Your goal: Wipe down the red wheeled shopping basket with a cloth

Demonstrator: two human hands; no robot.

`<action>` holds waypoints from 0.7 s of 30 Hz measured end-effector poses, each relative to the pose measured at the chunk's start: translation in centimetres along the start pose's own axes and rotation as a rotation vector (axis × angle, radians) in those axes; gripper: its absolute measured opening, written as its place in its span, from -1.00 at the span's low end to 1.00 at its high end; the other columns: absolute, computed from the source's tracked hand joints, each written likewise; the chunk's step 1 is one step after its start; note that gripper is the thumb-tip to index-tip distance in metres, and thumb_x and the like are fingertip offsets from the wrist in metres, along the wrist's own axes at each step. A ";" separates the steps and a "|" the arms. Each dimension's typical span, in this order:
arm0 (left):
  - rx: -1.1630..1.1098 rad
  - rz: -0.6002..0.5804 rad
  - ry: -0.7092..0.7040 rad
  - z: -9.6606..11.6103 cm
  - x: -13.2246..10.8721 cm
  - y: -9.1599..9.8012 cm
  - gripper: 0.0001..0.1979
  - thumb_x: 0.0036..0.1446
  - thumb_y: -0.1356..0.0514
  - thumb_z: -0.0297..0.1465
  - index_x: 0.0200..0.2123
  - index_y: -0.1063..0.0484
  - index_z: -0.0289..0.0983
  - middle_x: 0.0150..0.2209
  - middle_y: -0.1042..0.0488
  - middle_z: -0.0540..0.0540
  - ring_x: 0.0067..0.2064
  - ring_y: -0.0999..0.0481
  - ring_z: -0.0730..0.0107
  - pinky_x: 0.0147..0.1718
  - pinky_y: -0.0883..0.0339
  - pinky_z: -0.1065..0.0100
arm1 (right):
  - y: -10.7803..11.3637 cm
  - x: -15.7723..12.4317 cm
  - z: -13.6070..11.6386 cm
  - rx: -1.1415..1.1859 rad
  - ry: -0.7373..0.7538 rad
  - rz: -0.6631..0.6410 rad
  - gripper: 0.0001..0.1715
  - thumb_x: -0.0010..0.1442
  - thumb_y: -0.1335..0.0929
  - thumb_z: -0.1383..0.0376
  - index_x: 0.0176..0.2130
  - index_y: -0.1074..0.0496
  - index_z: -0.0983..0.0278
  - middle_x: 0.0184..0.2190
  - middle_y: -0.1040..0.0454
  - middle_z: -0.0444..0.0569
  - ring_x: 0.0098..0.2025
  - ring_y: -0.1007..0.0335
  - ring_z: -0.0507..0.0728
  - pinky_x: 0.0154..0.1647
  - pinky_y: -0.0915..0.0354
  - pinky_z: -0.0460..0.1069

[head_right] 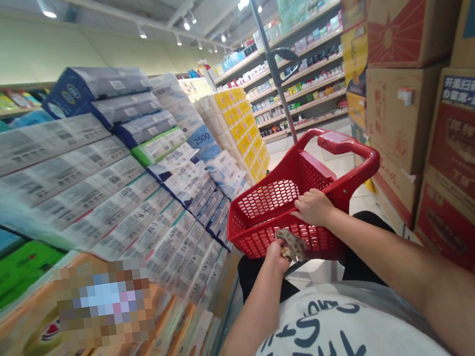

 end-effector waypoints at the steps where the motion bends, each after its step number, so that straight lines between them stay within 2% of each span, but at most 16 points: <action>1: 0.016 -0.001 0.004 0.1 0.0 0.0 -0.87 0.02 -0.05 -0.62 -0.47 -0.34 -0.35 -0.55 -0.44 -0.12 -0.51 -0.48 0.37 -0.46 -0.39 0.38 | 0.0 0.0 0.0 -0.001 0.001 0.000 -0.54 0.26 -0.25 0.08 -0.48 -0.48 0.32 -0.49 -0.52 0.03 -0.42 -0.34 0.13 -0.28 0.05 0.04; 7: 0.073 -0.027 -0.058 0.9 0.1 -0.6 -0.83 0.05 -0.03 -0.59 -0.51 -0.34 -0.33 -0.58 -0.43 -0.09 -0.49 -0.49 0.37 -0.45 -0.38 0.40 | 0.0 0.1 0.0 0.006 -0.001 -0.007 -0.53 0.26 -0.25 0.08 -0.49 -0.48 0.32 -0.50 -0.51 0.05 -0.43 -0.34 0.13 -0.29 0.04 0.04; 15: 0.129 -0.014 -0.081 0.6 0.1 -0.7 -0.94 -0.04 -0.16 -0.55 -0.51 -0.36 -0.33 -0.57 -0.45 -0.09 -0.50 -0.50 0.33 -0.44 -0.38 0.36 | 0.3 0.1 0.0 0.000 -0.007 -0.014 -0.52 0.25 -0.25 0.06 -0.47 -0.48 0.32 -0.48 -0.52 0.06 -0.42 -0.33 0.13 -0.28 0.05 0.03; 21: 0.154 -0.040 -0.106 1.0 -0.7 -1.0 -0.89 -0.08 -0.09 -0.62 -0.53 -0.36 -0.35 -0.60 -0.43 -0.09 -0.54 -0.47 0.37 -0.44 -0.36 0.38 | 0.1 -0.1 0.1 -0.009 0.001 -0.011 -0.52 0.26 -0.24 0.05 -0.47 -0.47 0.31 -0.49 -0.51 0.04 -0.41 -0.33 0.14 -0.27 0.05 0.04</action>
Point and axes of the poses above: each hand's wrist, its own x-axis towards the middle knuckle, its own y-axis out of the back of the hand, z = x × y, the point moved 2 cm from there along x, towards the middle knuckle
